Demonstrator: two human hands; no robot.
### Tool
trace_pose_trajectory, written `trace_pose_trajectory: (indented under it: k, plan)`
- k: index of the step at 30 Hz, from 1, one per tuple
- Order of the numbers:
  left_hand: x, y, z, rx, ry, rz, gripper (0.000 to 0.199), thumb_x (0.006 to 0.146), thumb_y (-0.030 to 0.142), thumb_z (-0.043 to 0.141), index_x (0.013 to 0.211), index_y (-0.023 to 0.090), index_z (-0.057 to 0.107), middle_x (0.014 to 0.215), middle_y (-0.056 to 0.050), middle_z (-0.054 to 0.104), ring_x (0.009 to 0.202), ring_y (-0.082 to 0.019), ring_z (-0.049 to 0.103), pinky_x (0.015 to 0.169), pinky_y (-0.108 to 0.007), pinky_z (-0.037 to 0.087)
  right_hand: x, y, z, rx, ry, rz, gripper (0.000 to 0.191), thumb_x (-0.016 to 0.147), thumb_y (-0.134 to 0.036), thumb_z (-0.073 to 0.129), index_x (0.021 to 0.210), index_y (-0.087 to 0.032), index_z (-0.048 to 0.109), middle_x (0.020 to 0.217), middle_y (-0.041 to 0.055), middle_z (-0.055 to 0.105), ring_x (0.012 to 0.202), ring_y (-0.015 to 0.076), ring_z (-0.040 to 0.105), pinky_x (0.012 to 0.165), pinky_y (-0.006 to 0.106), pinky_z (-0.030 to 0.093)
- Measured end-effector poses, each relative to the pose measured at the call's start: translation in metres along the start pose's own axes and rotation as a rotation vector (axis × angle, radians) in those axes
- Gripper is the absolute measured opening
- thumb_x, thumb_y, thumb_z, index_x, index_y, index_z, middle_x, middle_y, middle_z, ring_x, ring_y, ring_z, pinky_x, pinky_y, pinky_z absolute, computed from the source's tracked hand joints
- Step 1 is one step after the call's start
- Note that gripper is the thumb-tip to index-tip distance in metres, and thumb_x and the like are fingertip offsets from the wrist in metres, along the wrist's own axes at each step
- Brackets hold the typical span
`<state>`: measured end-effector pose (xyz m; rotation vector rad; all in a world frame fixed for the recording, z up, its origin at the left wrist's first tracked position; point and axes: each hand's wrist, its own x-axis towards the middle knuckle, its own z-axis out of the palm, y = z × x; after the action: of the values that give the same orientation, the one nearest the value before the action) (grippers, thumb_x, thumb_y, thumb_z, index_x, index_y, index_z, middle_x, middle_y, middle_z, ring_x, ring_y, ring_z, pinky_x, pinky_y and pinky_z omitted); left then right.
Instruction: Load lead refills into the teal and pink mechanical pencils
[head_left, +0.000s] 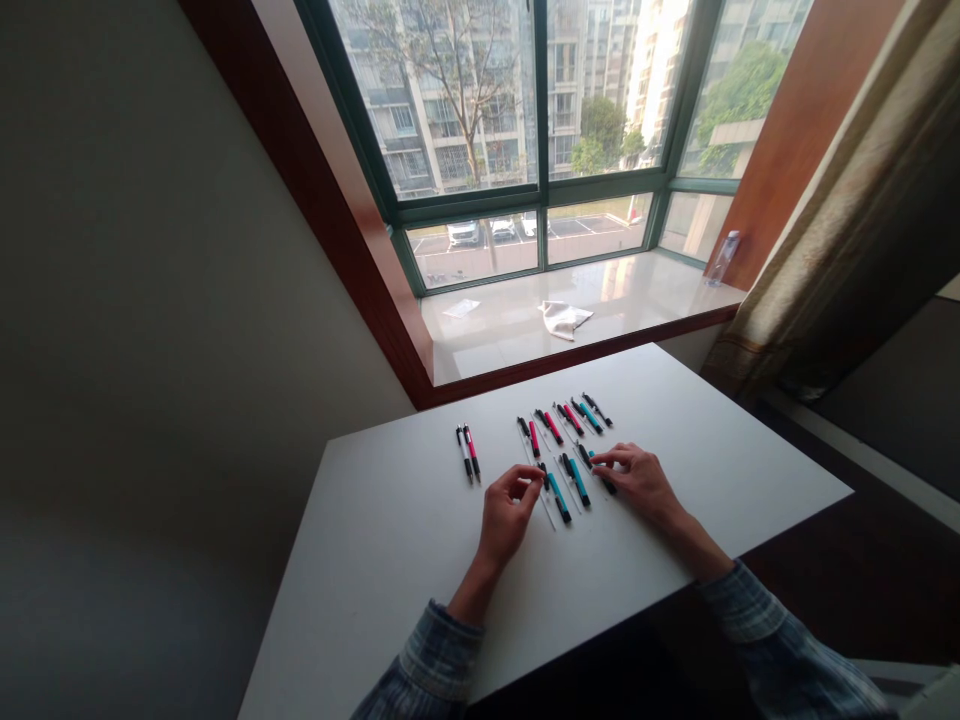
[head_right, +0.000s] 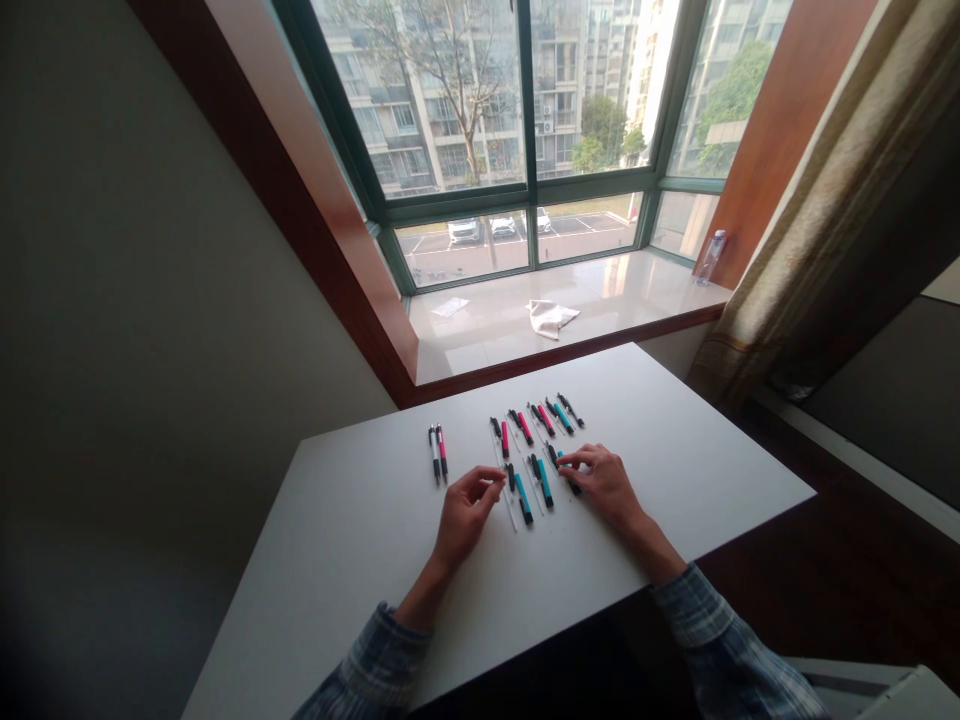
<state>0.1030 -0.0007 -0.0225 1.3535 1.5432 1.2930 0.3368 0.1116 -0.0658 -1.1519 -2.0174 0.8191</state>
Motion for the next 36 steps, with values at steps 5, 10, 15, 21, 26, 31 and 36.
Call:
trace_pose_trajectory:
  k: [5, 10, 15, 21, 26, 31, 36]
  plan:
    - [0.006, -0.004, -0.017, 0.162, 0.072, 0.143, 0.026, 0.096, 0.039, 0.059, 0.102, 0.022, 0.077, 0.100, -0.008, 0.077, 0.087, -0.022, 0.069, 0.079, -0.034, 0.055, -0.003, 0.000, -0.002, 0.071, 0.111, 0.028, 0.040, 0.090, -0.059, 0.066, 0.101, -0.024, 0.082, 0.092, 0.0084, 0.074, 0.069, 0.0208, 0.057, 0.065, 0.035, 0.048]
    - [0.016, -0.026, -0.077, 0.564, 0.140, 0.227, 0.036, 0.093, 0.017, 0.048, 0.117, 0.024, 0.075, 0.112, -0.007, 0.077, 0.107, -0.026, 0.067, 0.099, -0.043, 0.050, -0.007, -0.003, -0.005, 0.109, 0.171, 0.033, 0.045, 0.092, -0.062, 0.061, 0.098, -0.022, 0.081, 0.098, 0.0109, 0.075, 0.069, 0.0212, 0.058, 0.063, 0.035, 0.048]
    - [0.014, -0.038, -0.129, 0.849, 0.044, 0.269, 0.052, 0.086, 0.006, 0.044, 0.126, 0.026, 0.070, 0.117, -0.007, 0.073, 0.109, -0.028, 0.063, 0.099, -0.044, 0.049, -0.008, -0.005, -0.006, 0.105, 0.167, 0.037, 0.041, 0.094, -0.059, 0.061, 0.096, -0.023, 0.079, 0.099, 0.0094, 0.075, 0.069, 0.0214, 0.059, 0.063, 0.035, 0.047]
    - [0.008, -0.039, -0.152, 0.985, -0.033, 0.292, 0.037, 0.095, 0.017, 0.047, 0.119, 0.028, 0.073, 0.112, -0.008, 0.071, 0.106, -0.030, 0.060, 0.096, -0.045, 0.050, -0.008, -0.004, -0.007, 0.100, 0.162, 0.036, 0.039, 0.095, -0.057, 0.060, 0.094, -0.023, 0.079, 0.100, 0.0084, 0.075, 0.069, 0.0208, 0.059, 0.064, 0.035, 0.047]
    - [0.016, -0.040, -0.166, 1.058, -0.052, 0.338, 0.025, 0.096, 0.026, 0.052, 0.108, 0.027, 0.074, 0.118, -0.008, 0.070, 0.110, -0.031, 0.059, 0.096, -0.045, 0.048, -0.008, -0.003, -0.006, 0.088, 0.162, 0.037, 0.039, 0.095, -0.057, 0.059, 0.095, -0.023, 0.079, 0.100, 0.0086, 0.075, 0.070, 0.0209, 0.060, 0.064, 0.035, 0.048]
    - [0.021, -0.031, -0.178, 1.002, -0.184, 0.309, 0.023, 0.100, 0.032, 0.049, 0.101, 0.027, 0.071, 0.109, -0.007, 0.075, 0.106, -0.029, 0.065, 0.090, -0.042, 0.047, -0.007, -0.003, -0.007, 0.102, 0.162, 0.039, 0.040, 0.095, -0.057, 0.059, 0.095, -0.022, 0.078, 0.101, 0.0089, 0.075, 0.069, 0.0201, 0.058, 0.065, 0.035, 0.048]
    - [0.015, -0.019, -0.164, 0.849, -0.032, 0.266, 0.021, 0.102, 0.038, 0.048, 0.108, 0.027, 0.064, 0.109, -0.004, 0.074, 0.102, -0.026, 0.067, 0.092, -0.042, 0.049, -0.009, -0.015, -0.008, 0.101, 0.160, 0.009, 0.038, 0.096, -0.055, 0.059, 0.091, -0.021, 0.076, 0.094, 0.0072, 0.074, 0.073, 0.0212, 0.058, 0.071, 0.036, 0.047]
